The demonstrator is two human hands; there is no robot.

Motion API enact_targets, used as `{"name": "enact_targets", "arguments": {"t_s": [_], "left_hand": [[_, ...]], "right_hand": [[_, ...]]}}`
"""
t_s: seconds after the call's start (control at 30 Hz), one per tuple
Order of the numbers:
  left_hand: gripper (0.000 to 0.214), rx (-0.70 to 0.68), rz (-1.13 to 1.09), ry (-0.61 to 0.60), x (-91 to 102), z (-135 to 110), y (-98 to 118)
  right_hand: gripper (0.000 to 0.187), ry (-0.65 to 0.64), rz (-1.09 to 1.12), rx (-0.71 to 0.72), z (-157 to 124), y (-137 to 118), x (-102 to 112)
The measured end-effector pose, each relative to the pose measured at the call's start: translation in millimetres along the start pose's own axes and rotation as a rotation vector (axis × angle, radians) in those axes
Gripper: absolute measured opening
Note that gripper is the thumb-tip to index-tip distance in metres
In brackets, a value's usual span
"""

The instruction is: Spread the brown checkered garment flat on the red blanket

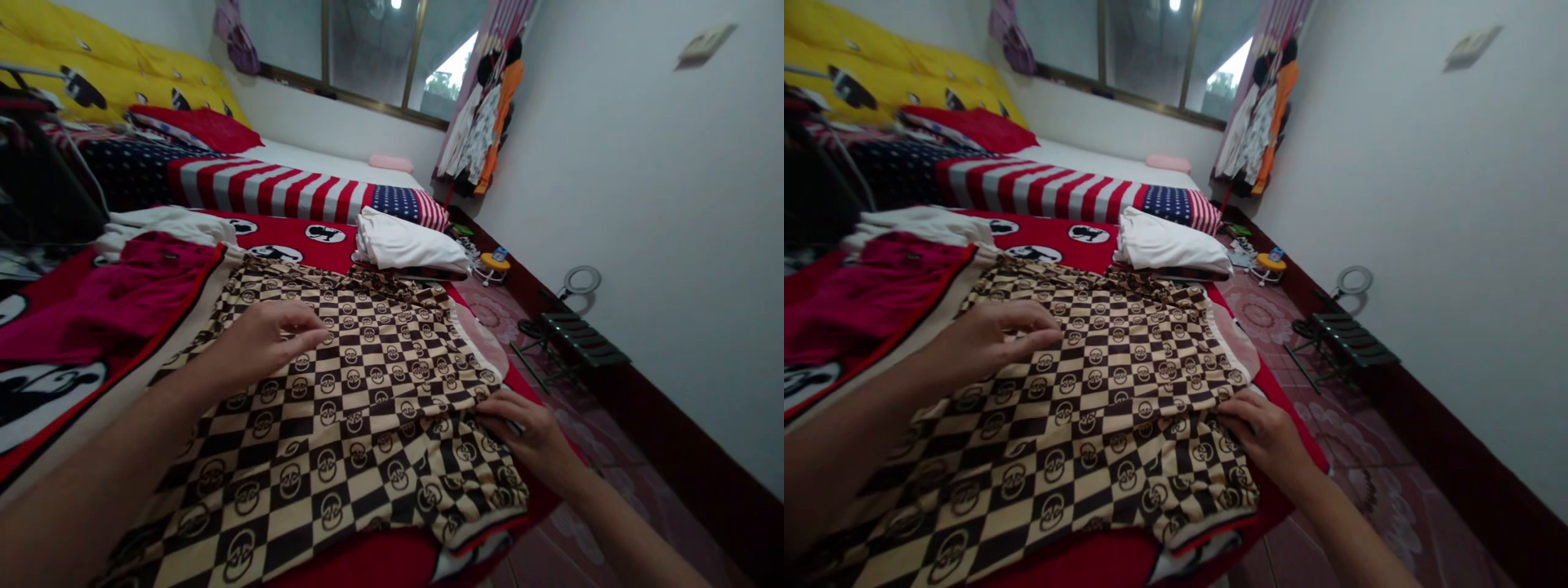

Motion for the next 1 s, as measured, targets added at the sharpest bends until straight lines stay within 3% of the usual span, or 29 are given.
{"name": "enact_targets", "arguments": {"t_s": [0.1,0.17,0.2,0.37,0.47,0.6,0.73,0.9,1.0], "left_hand": [[0.025,-0.101,-0.16,-0.464,-12.7,-23,55],[0.018,-0.191,-0.195,-0.637,-30.7,-40,81],[0.016,-0.216,-0.169,-0.668,-41.3,-47,90],[0.016,-0.144,0.184,-0.656,-91.8,-62,94],[0.013,-0.141,0.204,-0.668,-105.8,-67,88],[0.011,-0.211,-0.051,-0.645,-96.0,-71,90],[0.012,-0.229,-0.281,-0.652,-75.4,-67,95],[0.012,-0.13,-0.382,-0.819,-75.1,-67,93],[0.014,-0.128,-0.42,-0.786,-76.9,-58,88]], "right_hand": [[0.018,0.008,-0.033,-0.006,3,4,-3],[0.018,-0.015,-0.061,-0.01,5,4,-5],[0.016,-0.028,-0.076,-0.015,7,4,-6],[0.014,-0.087,-0.125,-0.017,10,-4,-10],[0.012,-0.079,-0.077,-0.008,10,-10,-3],[0.012,-0.088,0.108,-0.083,5,-19,17],[0.021,-0.123,0.336,-0.307,-5,-15,31],[0.028,-0.285,0.382,-0.445,-11,-6,27],[0.031,-0.384,0.362,-0.467,-3,0,21]]}}
Point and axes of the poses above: each hand's wrist, its own z-axis towards the middle knuckle, its own x-axis out of the back of the hand, y = z × x, the point moved 3 cm from there along z, towards the middle knuckle, and after that the axes turned 2 degrees about y, right-handed, at the moved point
